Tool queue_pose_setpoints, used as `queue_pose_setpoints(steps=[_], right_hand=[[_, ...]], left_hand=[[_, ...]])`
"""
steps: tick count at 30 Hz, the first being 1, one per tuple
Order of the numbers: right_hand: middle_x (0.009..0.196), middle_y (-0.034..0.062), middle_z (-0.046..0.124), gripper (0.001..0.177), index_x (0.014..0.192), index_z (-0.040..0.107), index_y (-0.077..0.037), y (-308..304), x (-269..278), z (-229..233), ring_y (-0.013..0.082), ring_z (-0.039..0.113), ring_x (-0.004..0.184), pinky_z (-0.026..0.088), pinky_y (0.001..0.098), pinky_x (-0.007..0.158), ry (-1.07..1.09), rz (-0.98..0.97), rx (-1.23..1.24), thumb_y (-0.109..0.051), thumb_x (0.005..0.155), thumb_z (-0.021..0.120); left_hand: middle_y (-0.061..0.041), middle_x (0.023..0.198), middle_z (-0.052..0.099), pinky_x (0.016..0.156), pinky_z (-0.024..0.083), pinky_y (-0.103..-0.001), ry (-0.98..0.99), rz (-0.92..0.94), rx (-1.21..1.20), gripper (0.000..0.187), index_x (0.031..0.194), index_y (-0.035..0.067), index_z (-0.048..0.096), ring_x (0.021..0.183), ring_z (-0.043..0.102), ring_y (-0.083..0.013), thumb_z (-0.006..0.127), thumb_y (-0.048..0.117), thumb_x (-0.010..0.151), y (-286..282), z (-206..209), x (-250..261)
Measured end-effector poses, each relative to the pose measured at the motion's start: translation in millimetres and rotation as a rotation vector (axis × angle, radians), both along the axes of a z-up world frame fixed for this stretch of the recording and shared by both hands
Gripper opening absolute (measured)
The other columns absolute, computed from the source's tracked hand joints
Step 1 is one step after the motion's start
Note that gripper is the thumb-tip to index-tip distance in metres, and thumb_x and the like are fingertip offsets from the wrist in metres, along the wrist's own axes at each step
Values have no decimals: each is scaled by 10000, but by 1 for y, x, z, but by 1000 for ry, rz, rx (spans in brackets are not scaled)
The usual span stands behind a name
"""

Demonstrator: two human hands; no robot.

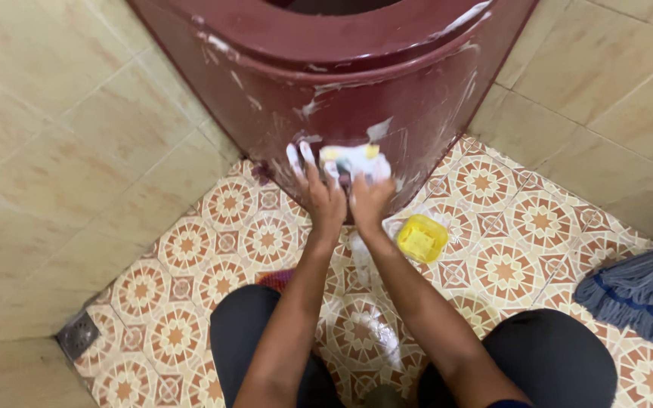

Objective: The person cleans the exterior of a large reddish-brown tank using a soapy sponge and their hands.

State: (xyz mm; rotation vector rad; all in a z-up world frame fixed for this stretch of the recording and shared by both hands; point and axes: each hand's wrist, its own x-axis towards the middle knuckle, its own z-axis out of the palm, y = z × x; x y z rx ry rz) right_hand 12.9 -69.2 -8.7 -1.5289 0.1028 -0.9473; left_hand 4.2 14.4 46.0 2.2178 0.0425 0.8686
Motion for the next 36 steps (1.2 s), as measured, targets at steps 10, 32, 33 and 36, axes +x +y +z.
queue_pose_setpoints(steps=[10, 32, 33, 36], right_hand=[[814, 71, 689, 78, 921, 681, 67, 2, 6, 51, 106, 610, 735, 496, 305, 644, 162, 375, 57, 27, 913, 615], [996, 120, 766, 310, 1226, 677, 48, 8, -2, 113, 149, 718, 843, 586, 281, 801, 282, 706, 127, -200, 1053, 607], [996, 120, 766, 310, 1226, 677, 48, 7, -2, 113, 149, 718, 843, 586, 281, 801, 286, 712, 119, -200, 1053, 607], [992, 122, 759, 308, 1220, 672, 62, 5, 0, 117, 154, 708, 814, 579, 286, 764, 243, 709, 98, -190, 1058, 596]], left_hand=[[-254, 1512, 480, 1240, 303, -597, -133, -98, 43, 519, 1485, 17, 478, 1432, 428, -499, 594, 156, 999, 5, -49, 11], [-247, 1483, 468, 1140, 367, -461, 532, 54, 100, 480, 1424, 2, 433, 1353, 469, -373, 397, 290, 1042, 103, -130, 139], [-233, 1438, 541, 1111, 429, -466, 592, 71, 103, 452, 1382, 20, 495, 1307, 545, -370, 420, 299, 1034, 104, -139, 138], [-220, 1322, 631, 999, 495, -515, 765, 158, -408, 427, 1361, 63, 542, 1179, 632, -398, 444, 281, 1007, 97, -126, 142]])
